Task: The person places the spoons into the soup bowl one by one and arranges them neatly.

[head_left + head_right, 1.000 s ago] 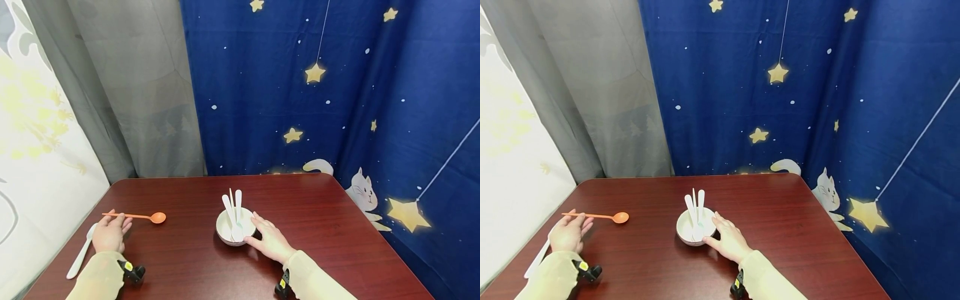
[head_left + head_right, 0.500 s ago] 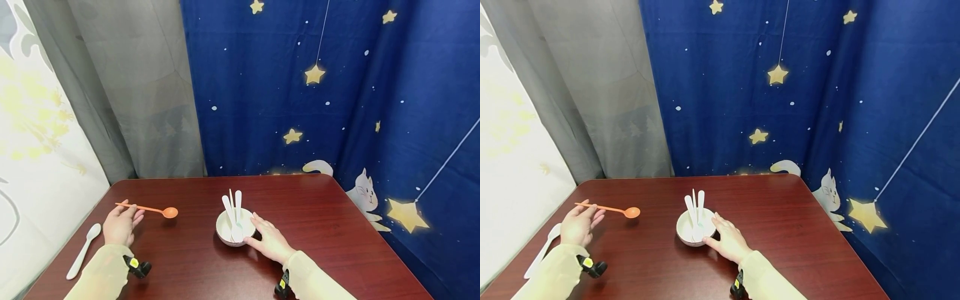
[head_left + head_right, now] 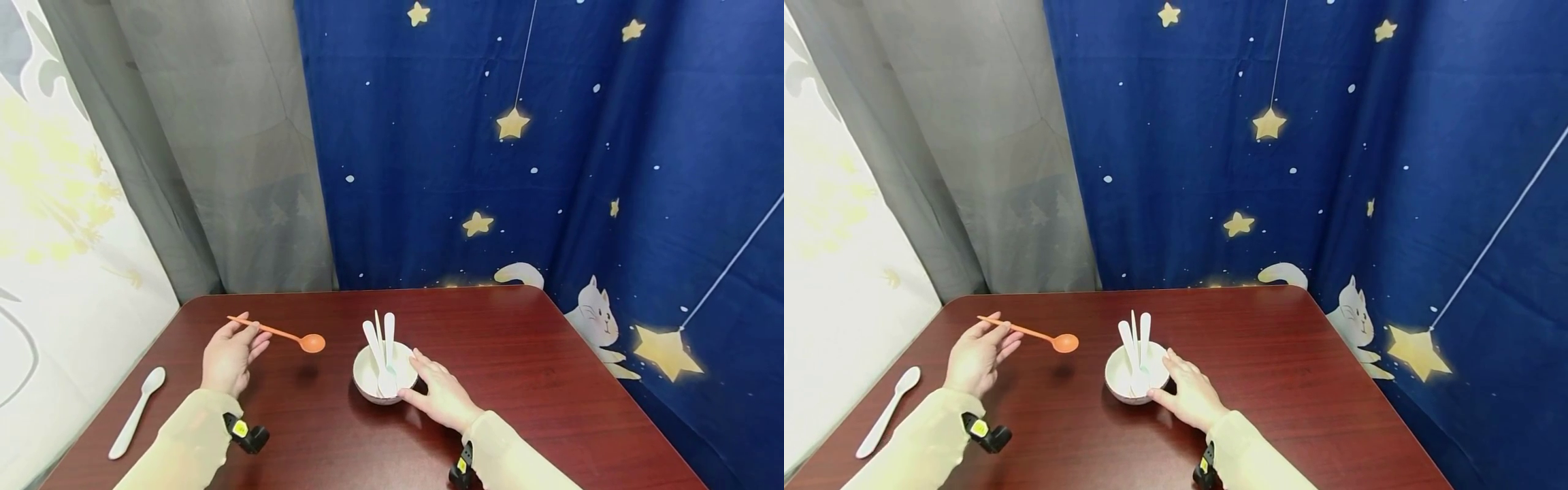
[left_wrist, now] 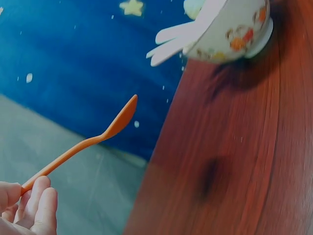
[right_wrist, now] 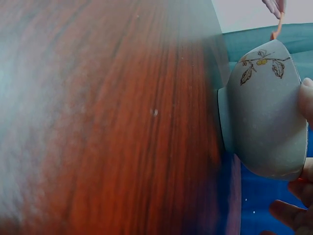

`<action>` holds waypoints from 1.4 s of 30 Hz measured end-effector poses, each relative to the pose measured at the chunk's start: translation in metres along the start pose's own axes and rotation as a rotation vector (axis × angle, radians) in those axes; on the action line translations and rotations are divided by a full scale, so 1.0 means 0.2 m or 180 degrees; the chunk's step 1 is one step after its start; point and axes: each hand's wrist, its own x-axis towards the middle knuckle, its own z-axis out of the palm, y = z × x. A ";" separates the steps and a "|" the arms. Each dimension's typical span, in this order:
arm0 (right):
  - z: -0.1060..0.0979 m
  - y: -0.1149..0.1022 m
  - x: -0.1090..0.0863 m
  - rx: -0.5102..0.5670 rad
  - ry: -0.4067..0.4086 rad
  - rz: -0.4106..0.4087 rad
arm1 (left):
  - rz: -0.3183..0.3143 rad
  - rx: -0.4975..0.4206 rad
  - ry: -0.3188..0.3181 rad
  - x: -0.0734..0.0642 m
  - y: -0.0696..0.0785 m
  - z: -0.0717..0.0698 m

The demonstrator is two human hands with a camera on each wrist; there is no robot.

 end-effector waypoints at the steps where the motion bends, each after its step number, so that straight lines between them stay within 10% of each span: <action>1: 0.00 0.00 0.00 0.0003 0.0000 -0.0001 | -0.0006 0.0027 -0.0036 0.00 0.00 0.02; 18: 0.01 0.02 0.00 0.0009 -0.0018 0.0010 | -0.0004 0.0111 -0.0497 -0.09 -0.02 0.29; 42: 0.02 0.02 0.00 0.0001 0.0051 -0.0021 | -0.0170 0.0164 -0.0582 -0.12 -0.17 0.46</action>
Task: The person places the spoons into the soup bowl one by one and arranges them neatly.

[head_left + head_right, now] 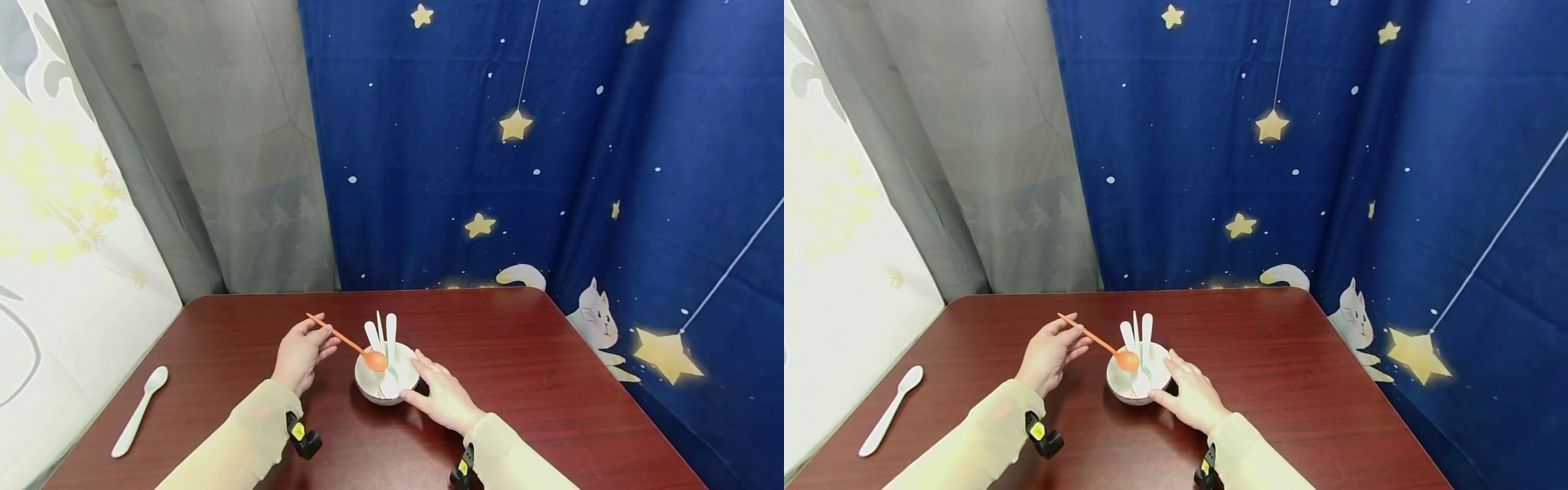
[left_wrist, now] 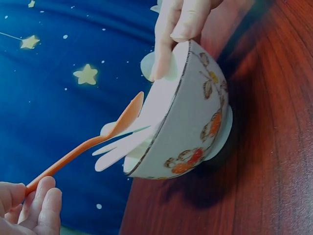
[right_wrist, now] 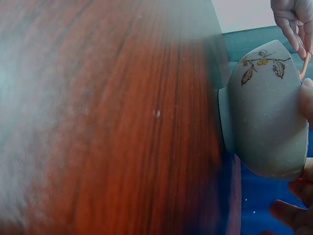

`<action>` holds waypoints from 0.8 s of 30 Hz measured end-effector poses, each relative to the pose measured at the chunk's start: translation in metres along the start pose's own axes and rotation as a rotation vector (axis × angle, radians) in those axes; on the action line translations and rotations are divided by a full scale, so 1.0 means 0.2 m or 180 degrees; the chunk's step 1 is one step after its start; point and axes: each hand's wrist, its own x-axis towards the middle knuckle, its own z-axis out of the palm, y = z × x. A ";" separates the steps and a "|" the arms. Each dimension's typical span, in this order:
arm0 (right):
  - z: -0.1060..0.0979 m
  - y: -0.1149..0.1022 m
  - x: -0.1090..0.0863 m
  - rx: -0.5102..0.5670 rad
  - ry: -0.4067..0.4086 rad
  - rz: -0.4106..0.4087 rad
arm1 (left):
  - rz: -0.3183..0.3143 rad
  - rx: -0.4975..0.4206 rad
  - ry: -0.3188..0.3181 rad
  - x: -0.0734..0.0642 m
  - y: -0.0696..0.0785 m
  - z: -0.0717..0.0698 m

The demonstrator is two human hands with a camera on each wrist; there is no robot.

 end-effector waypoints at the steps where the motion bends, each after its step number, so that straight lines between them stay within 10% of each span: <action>1: 0.00 0.00 0.00 -0.0002 0.0004 0.0000 | 0.0000 0.0006 0.0001 0.00 -0.01 0.01; 24: 0.00 0.01 0.01 0.0037 -0.0021 0.0025 | -0.0120 0.0414 -0.0010 0.00 -0.10 0.06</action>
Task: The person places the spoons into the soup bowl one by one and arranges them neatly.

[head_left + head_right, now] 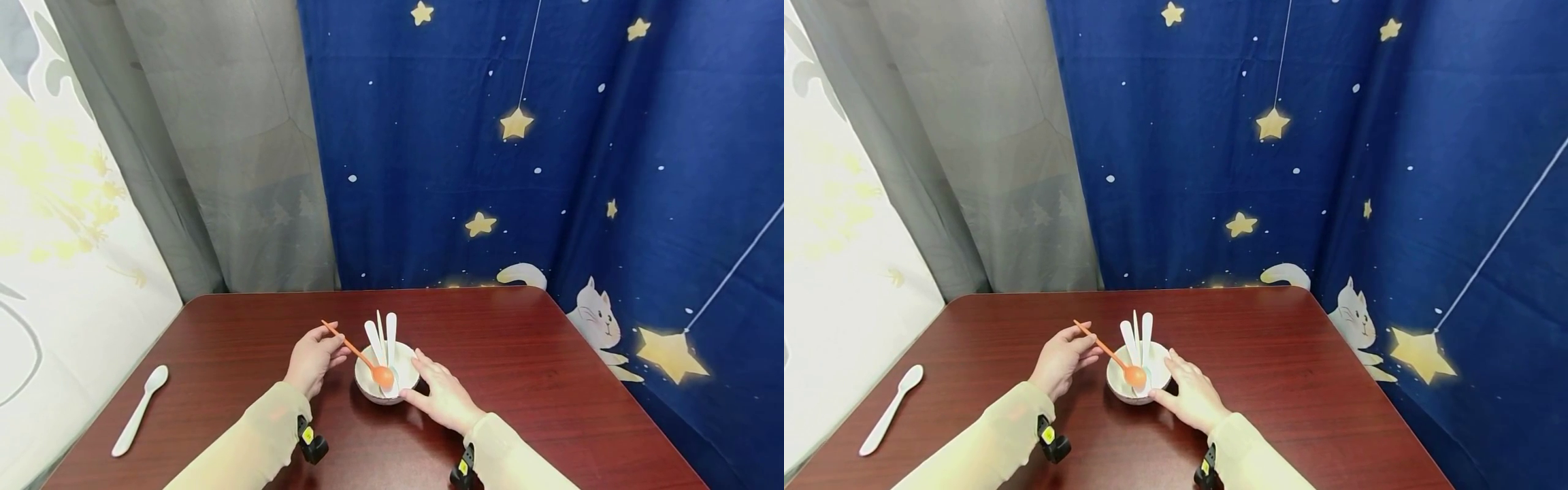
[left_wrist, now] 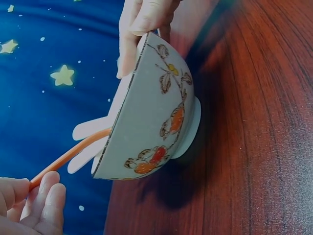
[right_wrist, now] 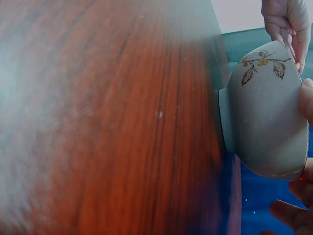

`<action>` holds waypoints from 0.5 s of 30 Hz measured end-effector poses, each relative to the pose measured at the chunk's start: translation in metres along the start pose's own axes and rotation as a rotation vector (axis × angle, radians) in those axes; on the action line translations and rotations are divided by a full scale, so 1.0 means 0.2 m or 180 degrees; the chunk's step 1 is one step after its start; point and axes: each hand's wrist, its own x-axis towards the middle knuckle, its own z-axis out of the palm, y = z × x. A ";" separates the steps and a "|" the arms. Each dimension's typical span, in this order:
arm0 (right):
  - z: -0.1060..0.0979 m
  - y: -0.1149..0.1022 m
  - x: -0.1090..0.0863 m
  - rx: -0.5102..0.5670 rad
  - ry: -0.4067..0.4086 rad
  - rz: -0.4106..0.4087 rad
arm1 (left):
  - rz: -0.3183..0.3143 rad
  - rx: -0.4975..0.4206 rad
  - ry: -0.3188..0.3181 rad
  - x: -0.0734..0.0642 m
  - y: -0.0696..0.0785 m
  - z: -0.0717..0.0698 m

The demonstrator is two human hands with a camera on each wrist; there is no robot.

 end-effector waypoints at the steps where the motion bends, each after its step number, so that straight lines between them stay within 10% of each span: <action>1: 0.00 0.00 0.00 0.0000 0.0001 0.0001 | 0.0003 0.0013 -0.0010 0.00 0.00 0.00; 15: 0.00 -0.01 0.00 0.0023 0.0025 -0.0012 | 0.0086 0.0222 -0.0132 0.02 -0.02 0.04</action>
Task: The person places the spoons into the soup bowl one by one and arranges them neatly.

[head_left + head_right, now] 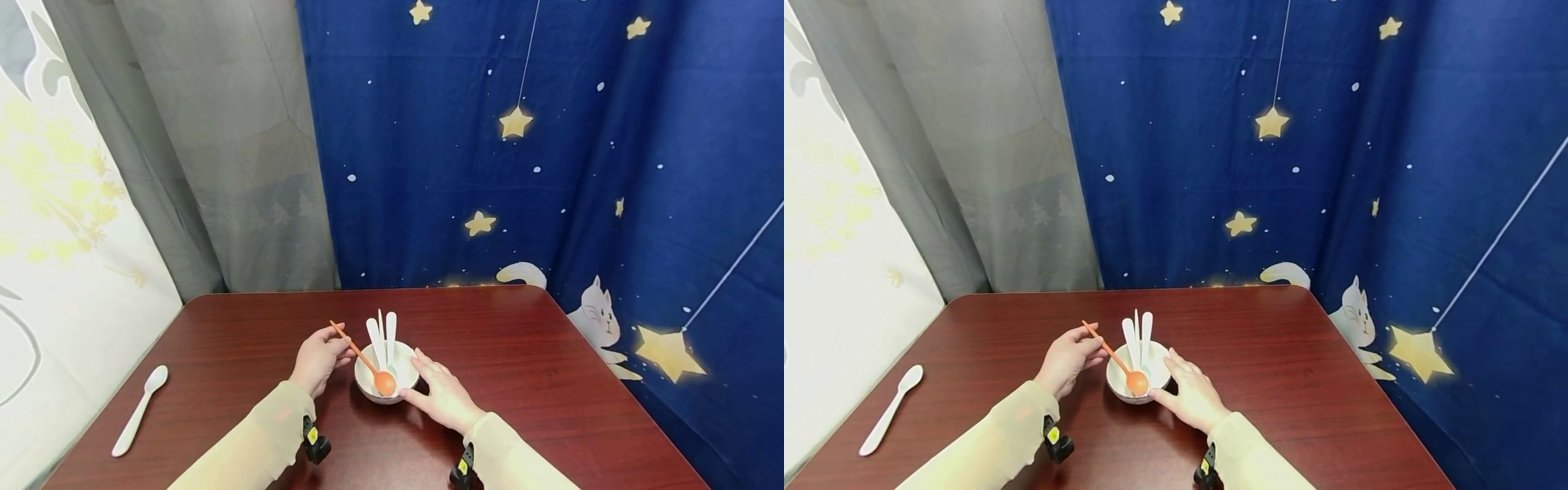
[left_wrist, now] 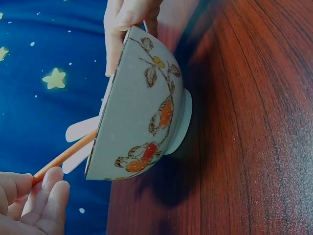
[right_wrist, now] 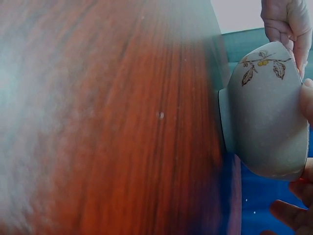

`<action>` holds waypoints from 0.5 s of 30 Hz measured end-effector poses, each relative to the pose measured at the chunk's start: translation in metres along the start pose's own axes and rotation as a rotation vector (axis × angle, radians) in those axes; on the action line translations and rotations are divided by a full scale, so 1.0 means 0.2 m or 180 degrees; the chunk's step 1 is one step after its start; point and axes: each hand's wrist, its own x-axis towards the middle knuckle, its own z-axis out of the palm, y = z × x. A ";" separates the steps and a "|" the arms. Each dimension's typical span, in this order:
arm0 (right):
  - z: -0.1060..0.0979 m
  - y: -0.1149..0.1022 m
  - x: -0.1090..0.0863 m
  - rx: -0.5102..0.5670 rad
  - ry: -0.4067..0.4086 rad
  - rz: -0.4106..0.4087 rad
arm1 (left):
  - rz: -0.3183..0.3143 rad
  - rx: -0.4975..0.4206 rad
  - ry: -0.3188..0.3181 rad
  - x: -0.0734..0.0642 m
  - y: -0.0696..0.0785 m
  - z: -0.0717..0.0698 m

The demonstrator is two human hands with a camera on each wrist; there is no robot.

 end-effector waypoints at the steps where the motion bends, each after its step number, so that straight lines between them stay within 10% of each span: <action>1: 0.00 0.00 0.00 -0.0003 0.0002 -0.0004 | 0.0016 0.0016 0.0004 0.00 0.00 0.00; 15: -0.01 0.00 0.00 -0.0045 -0.0028 -0.0010 | 0.0083 0.0162 0.0106 0.06 -0.03 0.05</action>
